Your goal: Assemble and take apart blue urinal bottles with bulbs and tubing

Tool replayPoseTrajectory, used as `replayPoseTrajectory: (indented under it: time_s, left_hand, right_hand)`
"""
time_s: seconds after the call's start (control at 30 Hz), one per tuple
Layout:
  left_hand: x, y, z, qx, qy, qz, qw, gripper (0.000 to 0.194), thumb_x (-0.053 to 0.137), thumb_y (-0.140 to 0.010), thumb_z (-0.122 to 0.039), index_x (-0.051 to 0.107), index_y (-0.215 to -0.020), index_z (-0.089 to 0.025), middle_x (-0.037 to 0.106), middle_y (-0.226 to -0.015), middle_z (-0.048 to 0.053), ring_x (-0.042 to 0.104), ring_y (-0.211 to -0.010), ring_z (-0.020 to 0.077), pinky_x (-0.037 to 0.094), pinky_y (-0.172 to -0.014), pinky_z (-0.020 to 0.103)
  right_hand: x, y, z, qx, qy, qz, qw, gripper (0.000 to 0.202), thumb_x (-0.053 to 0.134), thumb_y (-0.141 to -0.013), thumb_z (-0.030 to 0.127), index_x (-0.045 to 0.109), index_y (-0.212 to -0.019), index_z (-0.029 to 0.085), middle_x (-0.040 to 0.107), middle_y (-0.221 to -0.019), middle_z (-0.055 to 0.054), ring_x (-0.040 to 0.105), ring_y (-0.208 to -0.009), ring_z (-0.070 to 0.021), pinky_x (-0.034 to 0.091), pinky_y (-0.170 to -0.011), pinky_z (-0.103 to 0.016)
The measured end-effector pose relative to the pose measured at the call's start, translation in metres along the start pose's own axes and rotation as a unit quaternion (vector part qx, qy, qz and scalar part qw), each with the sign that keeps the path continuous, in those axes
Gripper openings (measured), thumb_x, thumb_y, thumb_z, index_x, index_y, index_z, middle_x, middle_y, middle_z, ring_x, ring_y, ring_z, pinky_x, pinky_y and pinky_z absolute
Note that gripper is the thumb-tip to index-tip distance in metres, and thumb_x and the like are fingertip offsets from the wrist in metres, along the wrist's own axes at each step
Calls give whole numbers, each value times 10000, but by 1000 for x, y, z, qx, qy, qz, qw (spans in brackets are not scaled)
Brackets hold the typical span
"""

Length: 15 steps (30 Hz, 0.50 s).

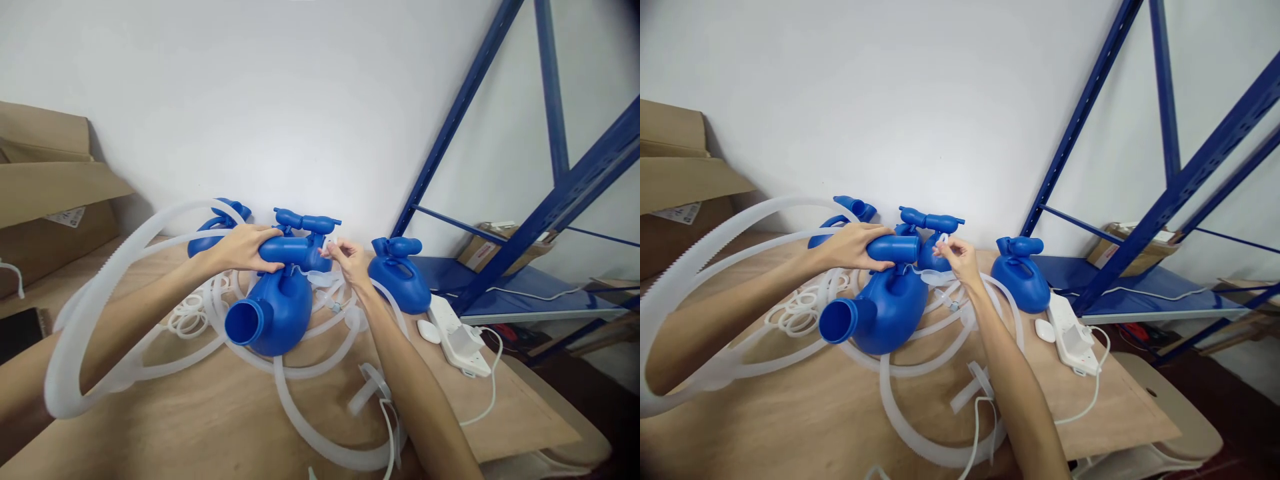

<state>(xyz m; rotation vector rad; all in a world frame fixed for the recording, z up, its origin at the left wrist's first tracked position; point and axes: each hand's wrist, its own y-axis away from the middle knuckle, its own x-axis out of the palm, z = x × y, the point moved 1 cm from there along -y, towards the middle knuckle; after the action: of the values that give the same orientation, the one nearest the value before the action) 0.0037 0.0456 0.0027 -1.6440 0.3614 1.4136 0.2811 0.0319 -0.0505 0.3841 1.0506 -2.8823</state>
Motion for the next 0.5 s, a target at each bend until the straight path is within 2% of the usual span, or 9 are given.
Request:
replayPoseTrajectory:
  time_s: [0.1, 0.2, 0.23, 0.3, 0.37, 0.4, 0.5]
  left_hand:
    - [-4, 4, 2, -46, -11, 17, 999, 810, 596, -845, -810, 673, -1315, -154, 766, -1145, 144, 733, -1018, 349, 519, -850, 386]
    - [-8, 5, -4, -80, -17, 48, 995, 841, 603, -841, -826, 656, -1345, -155, 753, -1218, 156, 725, -1076, 363, 522, -892, 402]
    - [-9, 5, -6, -91, -18, 53, 994, 854, 607, -836, -836, 649, -1357, -161, 749, -1238, 153, 719, -1103, 367, 521, -910, 409]
    - [-11, 7, -9, -113, -26, 57, 992, 861, 614, -840, -828, 625, -1407, -180, 741, -1273, 144, 704, -1164, 377, 513, -953, 427]
    - [-14, 11, -10, -132, -37, 61, 989, 845, 623, -866, -777, 584, -1477, -195, 729, -1310, 143, 693, -1206, 385, 507, -989, 447]
    - [-15, 12, -9, -136, -40, 63, 988, 834, 627, -880, -741, 563, -1507, -195, 723, -1326, 145, 693, -1211, 386, 507, -1001, 456]
    - [-17, 18, -3, -125, -21, 70, 990, 723, 630, -919, -575, 552, -1530, -196, 709, -1370, 139, 704, -1200, 366, 523, -1011, 455]
  right_hand:
    - [-16, -3, 7, 1, 22, -9, 1000, 541, 760, -803, 726, 683, -651, 213, 687, -708, -37, 630, -722, -190, 511, -739, -337]
    - [-19, 0, 42, -18, 50, 9, 999, 498, 777, -854, 629, 663, -620, 205, 627, -656, -6, 560, -669, -156, 458, -701, -311]
    - [-15, 3, 58, -43, 84, 39, 995, 481, 760, -899, 581, 652, -623, 202, 604, -660, 2, 540, -668, -147, 438, -690, -302]
    - [4, 10, 92, -95, 125, 145, 977, 438, 722, -964, 511, 652, -668, 197, 614, -703, 1, 538, -668, -139, 418, -663, -290]
    - [34, 16, 121, -146, 148, 288, 935, 431, 699, -996, 478, 618, -684, 192, 612, -742, 2, 537, -682, -129, 411, -665, -279]
    - [50, 17, 132, -171, 168, 341, 909, 437, 691, -1005, 470, 580, -685, 194, 598, -743, 9, 522, -690, -127, 398, -667, -275]
    - [98, 5, 153, -212, 226, 436, 845, 432, 670, -1031, 388, 508, -680, 197, 537, -706, 34, 456, -674, -124, 348, -658, -278]
